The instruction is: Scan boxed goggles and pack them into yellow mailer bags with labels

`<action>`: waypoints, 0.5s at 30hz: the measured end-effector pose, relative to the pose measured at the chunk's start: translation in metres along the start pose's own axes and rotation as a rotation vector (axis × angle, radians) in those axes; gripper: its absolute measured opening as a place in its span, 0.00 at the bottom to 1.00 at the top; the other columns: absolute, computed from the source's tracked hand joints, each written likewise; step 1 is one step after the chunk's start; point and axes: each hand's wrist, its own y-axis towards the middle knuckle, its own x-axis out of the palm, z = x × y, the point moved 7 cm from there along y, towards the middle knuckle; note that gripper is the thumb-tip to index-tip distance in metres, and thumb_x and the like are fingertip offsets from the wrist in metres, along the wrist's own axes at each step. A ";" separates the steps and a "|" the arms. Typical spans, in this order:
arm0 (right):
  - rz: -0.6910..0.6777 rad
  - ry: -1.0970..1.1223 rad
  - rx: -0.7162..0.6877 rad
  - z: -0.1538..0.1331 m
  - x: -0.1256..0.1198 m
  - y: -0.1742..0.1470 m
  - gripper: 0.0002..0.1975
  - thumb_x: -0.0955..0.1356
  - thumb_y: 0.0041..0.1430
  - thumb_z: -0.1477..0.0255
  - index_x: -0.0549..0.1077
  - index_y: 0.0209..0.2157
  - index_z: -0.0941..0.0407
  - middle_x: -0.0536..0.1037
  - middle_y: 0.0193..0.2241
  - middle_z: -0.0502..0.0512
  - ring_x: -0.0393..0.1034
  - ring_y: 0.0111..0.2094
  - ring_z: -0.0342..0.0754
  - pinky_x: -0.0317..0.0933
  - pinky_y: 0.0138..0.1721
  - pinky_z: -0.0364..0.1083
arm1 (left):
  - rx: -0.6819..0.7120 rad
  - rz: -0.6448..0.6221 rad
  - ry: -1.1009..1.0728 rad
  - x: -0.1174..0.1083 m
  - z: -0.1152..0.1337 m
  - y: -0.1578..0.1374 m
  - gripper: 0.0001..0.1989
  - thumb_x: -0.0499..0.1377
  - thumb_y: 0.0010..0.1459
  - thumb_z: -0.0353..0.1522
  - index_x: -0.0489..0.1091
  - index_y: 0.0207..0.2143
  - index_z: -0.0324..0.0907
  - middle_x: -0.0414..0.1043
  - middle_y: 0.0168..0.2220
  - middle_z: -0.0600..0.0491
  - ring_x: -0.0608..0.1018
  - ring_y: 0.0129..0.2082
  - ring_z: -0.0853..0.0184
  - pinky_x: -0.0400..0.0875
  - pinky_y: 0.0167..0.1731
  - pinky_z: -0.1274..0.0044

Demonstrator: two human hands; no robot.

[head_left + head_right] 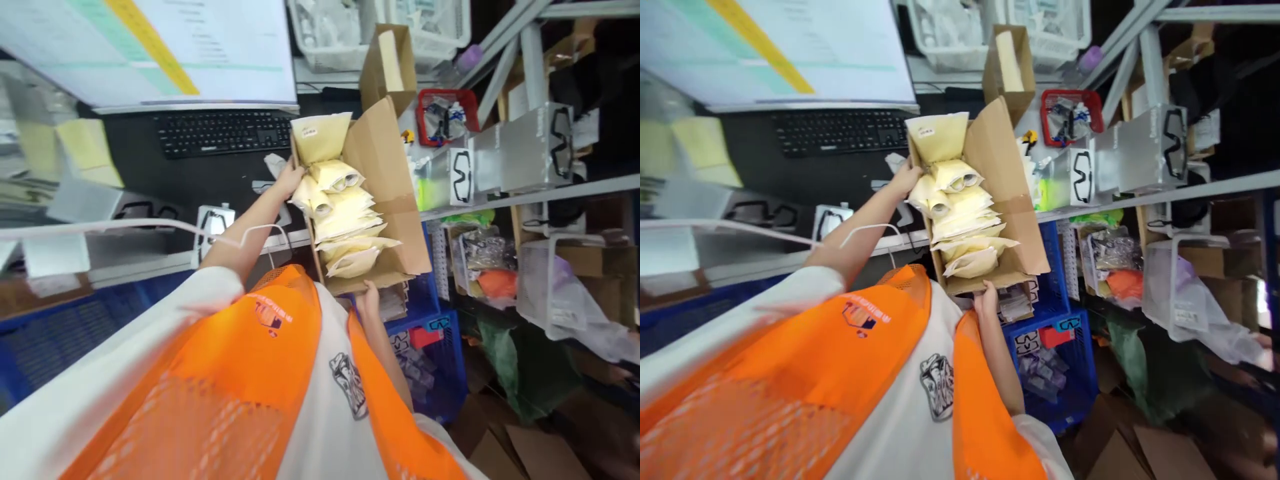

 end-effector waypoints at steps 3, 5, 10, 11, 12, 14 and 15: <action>-0.081 -0.057 -0.020 -0.009 0.009 -0.001 0.06 0.66 0.53 0.72 0.71 0.35 0.55 0.80 0.31 0.50 0.76 0.37 0.47 0.73 0.43 0.47 | -0.052 0.017 -0.090 -0.011 0.001 -0.025 0.27 0.62 0.61 0.34 0.68 0.60 0.32 0.75 0.56 0.38 0.77 0.54 0.55 0.68 0.59 0.61; -0.158 -0.115 -0.039 -0.015 0.011 -0.005 0.09 0.66 0.54 0.71 0.72 0.38 0.54 0.81 0.34 0.50 0.76 0.38 0.48 0.73 0.43 0.49 | -0.067 0.042 -0.106 -0.031 -0.006 -0.065 0.25 0.61 0.62 0.37 0.70 0.59 0.32 0.78 0.53 0.38 0.79 0.52 0.53 0.70 0.56 0.60; -0.285 -0.225 -0.018 -0.026 -0.014 -0.010 0.11 0.66 0.62 0.63 0.74 0.42 0.53 0.82 0.38 0.54 0.78 0.41 0.50 0.73 0.43 0.52 | -0.107 0.309 0.003 -0.122 -0.060 -0.241 0.20 0.61 0.61 0.39 0.77 0.51 0.37 0.82 0.45 0.42 0.82 0.45 0.56 0.73 0.54 0.63; -0.301 -0.241 -0.036 -0.027 -0.023 -0.008 0.13 0.64 0.64 0.61 0.74 0.43 0.52 0.82 0.39 0.55 0.79 0.42 0.51 0.73 0.44 0.52 | -0.166 0.385 0.044 -0.143 -0.076 -0.281 0.18 0.61 0.61 0.39 0.78 0.49 0.38 0.83 0.42 0.43 0.82 0.44 0.57 0.73 0.54 0.65; -0.315 -0.264 -0.064 -0.026 -0.031 -0.006 0.15 0.62 0.67 0.58 0.74 0.44 0.51 0.82 0.41 0.55 0.79 0.44 0.50 0.73 0.45 0.52 | -0.239 0.461 0.093 -0.162 -0.091 -0.320 0.17 0.61 0.61 0.38 0.78 0.47 0.38 0.83 0.41 0.43 0.83 0.43 0.57 0.74 0.53 0.66; -0.314 -0.356 -0.100 -0.013 -0.050 -0.003 0.20 0.58 0.69 0.53 0.74 0.45 0.49 0.82 0.45 0.55 0.79 0.47 0.50 0.73 0.47 0.53 | -0.386 0.597 0.212 -0.197 -0.115 -0.389 0.17 0.61 0.61 0.39 0.78 0.47 0.38 0.83 0.41 0.44 0.82 0.43 0.58 0.75 0.50 0.68; -0.303 -0.434 -0.094 -0.001 -0.061 -0.004 0.22 0.57 0.69 0.52 0.75 0.44 0.49 0.81 0.46 0.56 0.80 0.47 0.50 0.73 0.47 0.53 | -0.433 0.646 0.255 -0.212 -0.122 -0.416 0.17 0.61 0.61 0.39 0.78 0.47 0.38 0.82 0.42 0.44 0.82 0.43 0.58 0.75 0.50 0.68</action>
